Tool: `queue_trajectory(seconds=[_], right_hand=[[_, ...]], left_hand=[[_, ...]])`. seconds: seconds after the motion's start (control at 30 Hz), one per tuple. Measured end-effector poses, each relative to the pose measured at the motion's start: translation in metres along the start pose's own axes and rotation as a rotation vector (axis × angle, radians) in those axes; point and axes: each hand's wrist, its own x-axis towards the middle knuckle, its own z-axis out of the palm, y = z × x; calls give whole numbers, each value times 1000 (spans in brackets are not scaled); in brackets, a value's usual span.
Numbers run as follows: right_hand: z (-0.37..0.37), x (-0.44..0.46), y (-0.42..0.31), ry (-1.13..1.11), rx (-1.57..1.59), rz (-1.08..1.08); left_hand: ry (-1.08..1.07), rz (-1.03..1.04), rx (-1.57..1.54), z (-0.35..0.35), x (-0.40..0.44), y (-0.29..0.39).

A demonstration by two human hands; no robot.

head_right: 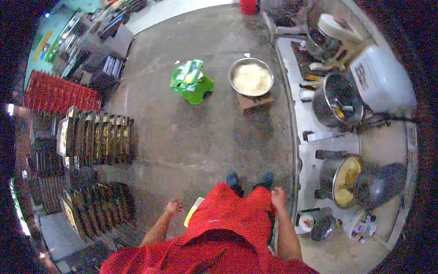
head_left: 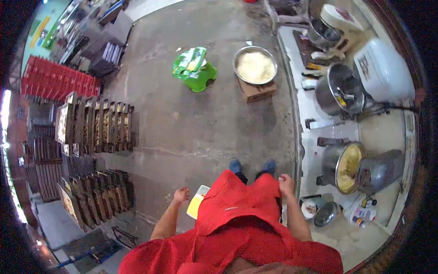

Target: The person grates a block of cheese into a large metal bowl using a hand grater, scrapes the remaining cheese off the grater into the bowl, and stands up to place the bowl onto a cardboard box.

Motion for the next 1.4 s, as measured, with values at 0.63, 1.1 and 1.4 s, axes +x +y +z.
queue_trajectory(seconds=[0.63,1.1,1.4], right_hand=[[135,273,-288,-274,-199,-29],[235,551,-367,447,645,654],[273,621,-352,402,1038,785]], left_hand=[[-293,-15,181,-86,128,237],[-569,456,702,97,461,768],[-759,645,981,353,755,905]])
